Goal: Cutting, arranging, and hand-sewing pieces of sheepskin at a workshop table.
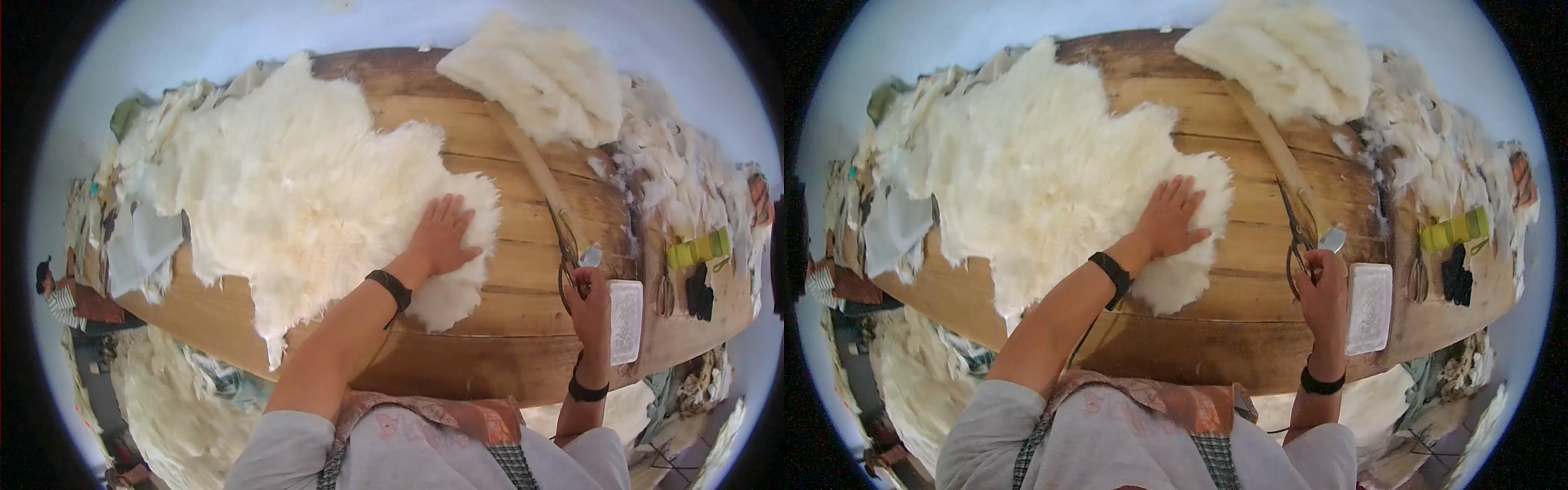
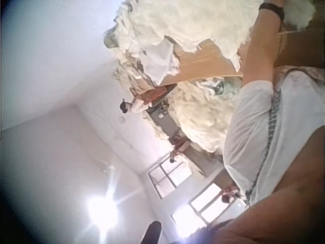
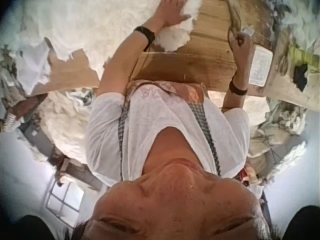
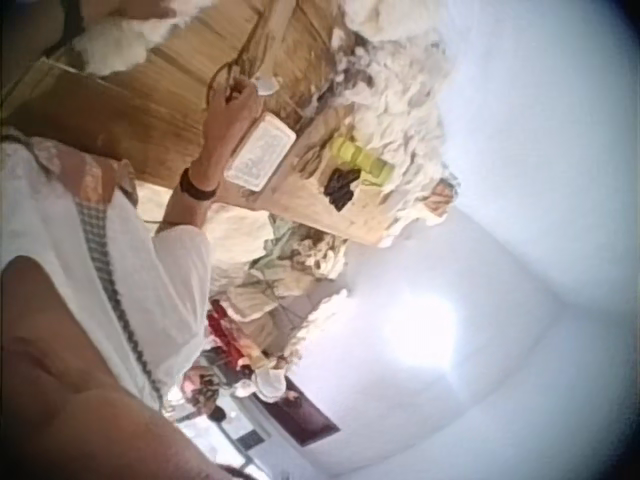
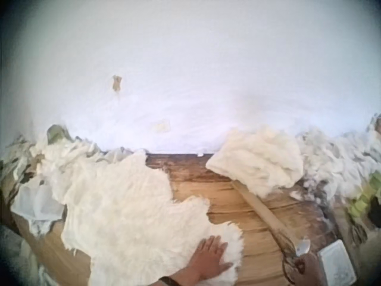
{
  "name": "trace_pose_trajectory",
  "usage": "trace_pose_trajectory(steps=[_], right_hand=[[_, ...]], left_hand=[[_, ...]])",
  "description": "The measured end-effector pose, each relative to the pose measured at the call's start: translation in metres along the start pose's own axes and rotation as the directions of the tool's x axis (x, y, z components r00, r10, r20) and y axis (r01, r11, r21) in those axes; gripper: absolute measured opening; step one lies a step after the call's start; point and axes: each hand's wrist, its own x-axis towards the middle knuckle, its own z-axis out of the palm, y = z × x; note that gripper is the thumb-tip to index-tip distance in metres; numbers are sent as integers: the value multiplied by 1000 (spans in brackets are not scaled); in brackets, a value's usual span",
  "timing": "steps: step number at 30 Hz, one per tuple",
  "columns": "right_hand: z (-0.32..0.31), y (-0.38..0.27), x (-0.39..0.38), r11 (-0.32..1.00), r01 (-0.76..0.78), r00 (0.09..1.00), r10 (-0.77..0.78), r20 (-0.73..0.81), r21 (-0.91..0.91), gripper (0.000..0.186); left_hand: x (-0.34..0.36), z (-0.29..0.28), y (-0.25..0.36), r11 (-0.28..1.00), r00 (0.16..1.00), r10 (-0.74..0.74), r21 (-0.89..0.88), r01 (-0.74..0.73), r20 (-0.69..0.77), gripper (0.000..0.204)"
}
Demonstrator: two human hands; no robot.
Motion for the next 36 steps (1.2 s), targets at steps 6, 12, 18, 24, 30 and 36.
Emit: trace_pose_trajectory(steps=[6, 12, 18, 24, 30, 36], right_hand=[[30, -19, 3, 981, 150, 985, -158, -63, -123, 24], [68, -31, -5, 977, 85, 983, -51, 174, -194, 24], [130, -58, -12, 902, 406, 882, -345, 320, -148, 24], [144, -54, 2, 810, 525, 832, -422, 361, -262, 20], [118, -83, 0, 814, 445, 888, -347, 302, -373, 30], [173, -179, -72, 785, 584, 532, -561, 634, 205, 39]], left_hand=[[-106, 20, 61, 952, 961, 251, -147, -267, -118, 59], [-228, -37, 35, 663, 972, -140, -711, 232, 186, 37], [-359, -46, -53, 272, 110, -947, -570, 775, -303, 37], [-350, -35, -60, 208, 113, -970, -484, 850, -217, 49], [-357, -40, -63, 79, 269, -954, -756, 649, 131, 30], [-365, -40, -66, -634, 472, -662, -771, 61, 582, 15]])
